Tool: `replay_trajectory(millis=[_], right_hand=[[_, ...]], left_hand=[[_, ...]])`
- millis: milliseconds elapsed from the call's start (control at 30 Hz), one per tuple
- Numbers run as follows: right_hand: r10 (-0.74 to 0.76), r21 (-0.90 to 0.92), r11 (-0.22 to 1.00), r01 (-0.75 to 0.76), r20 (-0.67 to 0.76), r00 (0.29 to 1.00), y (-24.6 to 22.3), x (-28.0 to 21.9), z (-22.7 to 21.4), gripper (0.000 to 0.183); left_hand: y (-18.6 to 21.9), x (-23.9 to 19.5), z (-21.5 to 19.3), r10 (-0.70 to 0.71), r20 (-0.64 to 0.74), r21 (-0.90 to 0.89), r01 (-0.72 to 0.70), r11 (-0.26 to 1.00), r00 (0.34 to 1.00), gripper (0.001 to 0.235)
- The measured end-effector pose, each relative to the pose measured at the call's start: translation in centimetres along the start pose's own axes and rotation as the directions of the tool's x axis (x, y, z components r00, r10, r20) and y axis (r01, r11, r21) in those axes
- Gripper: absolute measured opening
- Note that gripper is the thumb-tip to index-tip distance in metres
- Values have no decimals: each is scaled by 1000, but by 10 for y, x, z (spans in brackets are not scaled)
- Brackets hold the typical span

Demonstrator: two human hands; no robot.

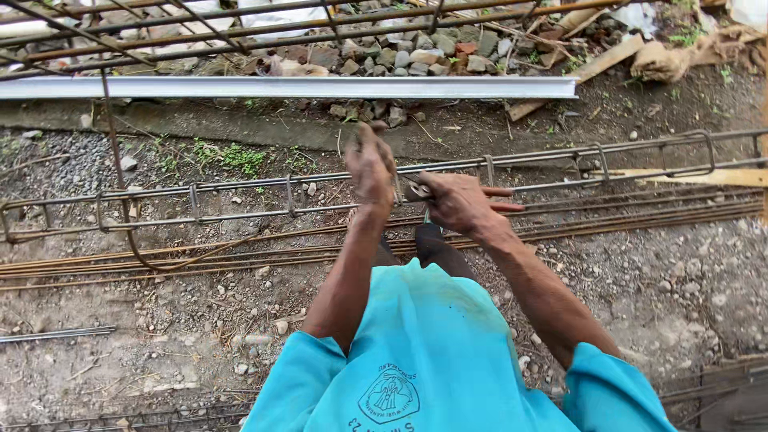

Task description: The person uses pliers to twist and secure wire ties around intersecting steel rebar rods on a construction site. They repeatedly grab wire ties, loop them around the rebar intersections, and twist them tight to fasten the grid structure.

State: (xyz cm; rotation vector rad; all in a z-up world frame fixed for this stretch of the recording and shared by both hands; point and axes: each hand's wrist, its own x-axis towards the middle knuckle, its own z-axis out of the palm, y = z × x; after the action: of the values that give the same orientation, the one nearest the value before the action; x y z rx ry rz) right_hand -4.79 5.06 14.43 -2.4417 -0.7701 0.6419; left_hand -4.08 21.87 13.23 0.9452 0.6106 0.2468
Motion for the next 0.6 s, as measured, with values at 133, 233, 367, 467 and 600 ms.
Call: replay_trajectory(millis=[133, 233, 367, 467, 600], right_hand=[[99, 64, 992, -105, 97, 990, -4, -24, 8, 26], [201, 474, 874, -107, -154, 967, 8, -41, 54, 8], [187, 604, 795, -55, -158, 970, -24, -48, 51, 14], [294, 565, 809, -166, -145, 945, -41, -49, 37, 8], [442, 404, 837, -370, -100, 892, 8, -71, 75, 9]], left_hand=[[-51, -20, -12, -117, 4, 27, 117, 993, 993, 41], [-68, -35, -23, -211, 97, -17, 213, 977, 973, 39], [-79, -26, -59, -389, 124, -122, 403, 907, 913, 37], [-41, -7, -73, -416, 122, 9, 418, 908, 901, 43], [-23, 40, -110, 107, 449, 703, -425, 570, 887, 26]])
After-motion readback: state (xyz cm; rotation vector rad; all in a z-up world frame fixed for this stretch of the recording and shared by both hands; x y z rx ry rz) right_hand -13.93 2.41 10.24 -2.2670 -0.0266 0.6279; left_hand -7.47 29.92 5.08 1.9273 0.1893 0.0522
